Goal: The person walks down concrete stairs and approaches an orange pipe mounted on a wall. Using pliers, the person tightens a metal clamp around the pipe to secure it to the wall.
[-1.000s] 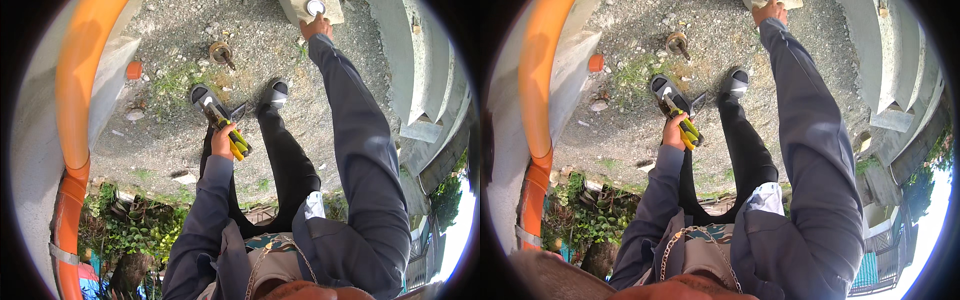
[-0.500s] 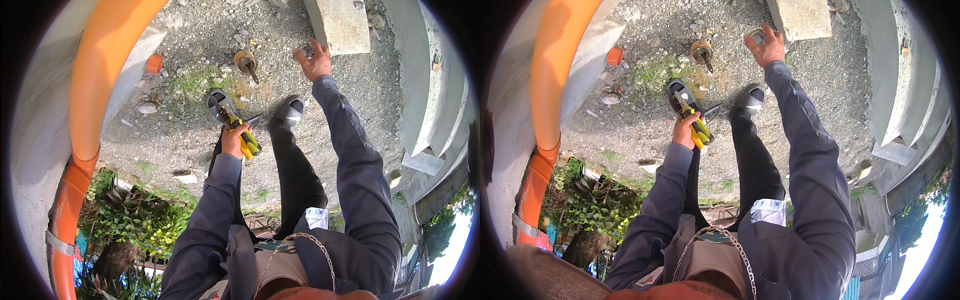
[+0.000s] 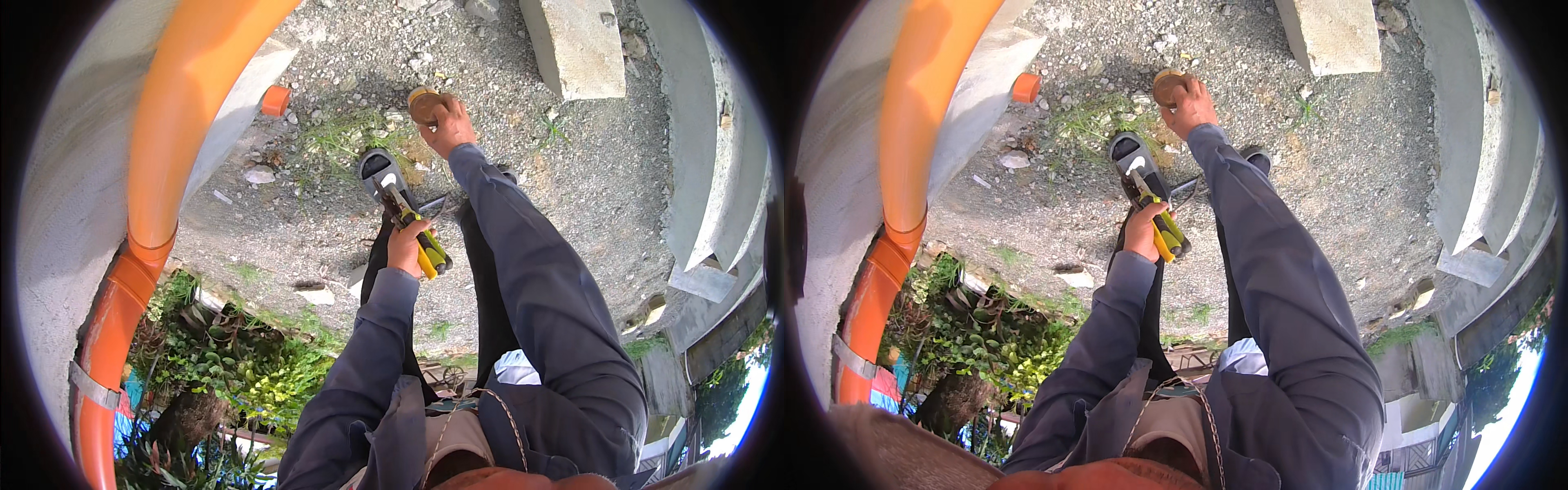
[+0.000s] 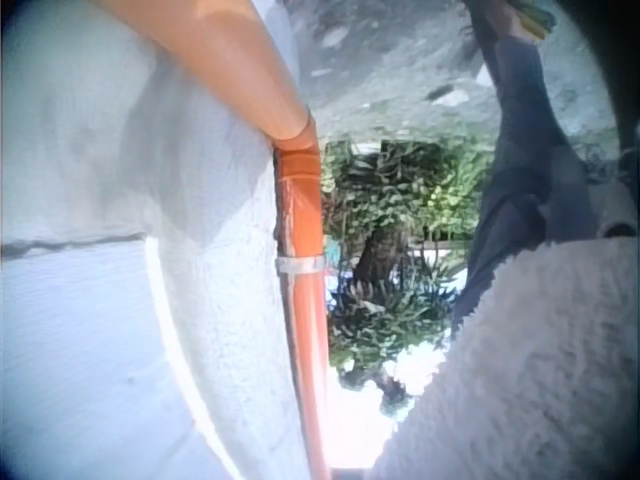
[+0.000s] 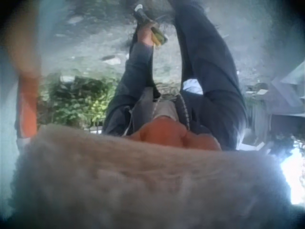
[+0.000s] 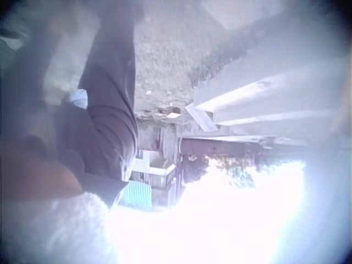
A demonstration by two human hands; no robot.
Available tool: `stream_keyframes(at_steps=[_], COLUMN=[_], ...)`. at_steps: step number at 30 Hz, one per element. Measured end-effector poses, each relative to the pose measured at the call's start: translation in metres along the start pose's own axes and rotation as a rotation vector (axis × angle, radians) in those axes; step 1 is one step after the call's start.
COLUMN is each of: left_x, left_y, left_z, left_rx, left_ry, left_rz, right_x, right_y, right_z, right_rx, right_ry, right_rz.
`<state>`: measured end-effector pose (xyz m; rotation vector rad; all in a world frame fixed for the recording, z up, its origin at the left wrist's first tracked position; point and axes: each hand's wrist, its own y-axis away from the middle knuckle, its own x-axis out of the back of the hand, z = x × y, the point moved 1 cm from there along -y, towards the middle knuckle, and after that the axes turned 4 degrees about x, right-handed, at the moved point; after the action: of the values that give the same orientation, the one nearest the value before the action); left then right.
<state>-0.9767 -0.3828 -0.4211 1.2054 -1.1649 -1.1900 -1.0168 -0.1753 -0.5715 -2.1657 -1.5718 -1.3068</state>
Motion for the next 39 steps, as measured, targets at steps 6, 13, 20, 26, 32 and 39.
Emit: stream_keyframes(at_steps=[6, 13, 20, 26, 32, 39], left_x=[-0.004, 0.004, 0.039, 0.029, -0.059, -0.195], left_y=[0.012, 0.023, 0.033, 0.075, 0.165, 0.31], left_z=[0.0, 0.018, 0.041, 0.047, 0.05, 0.076], left_rx=[0.06, -0.004, -0.078, -0.184, -0.194, -0.192], left_ry=[-0.067, -0.114, -0.239, -0.544, -0.758, -1.206], left_rz=[-0.079, -0.126, -0.112, -0.209, -0.302, -0.679], right_x=[-0.001, -0.004, 0.023, 0.121, 0.27, 0.442], right_y=[-0.002, -0.029, -0.024, 0.083, 0.224, 0.329], right_z=[-0.012, -0.033, -0.037, -0.052, -0.068, -0.092], right_rx=[-0.082, -0.172, -0.281, -0.26, -0.307, -0.547], right_ry=[0.284, 0.524, 0.322, 0.217, 0.146, 0.068], right_rz=[-0.177, -0.417, -0.464, -0.553, -0.429, -0.116])
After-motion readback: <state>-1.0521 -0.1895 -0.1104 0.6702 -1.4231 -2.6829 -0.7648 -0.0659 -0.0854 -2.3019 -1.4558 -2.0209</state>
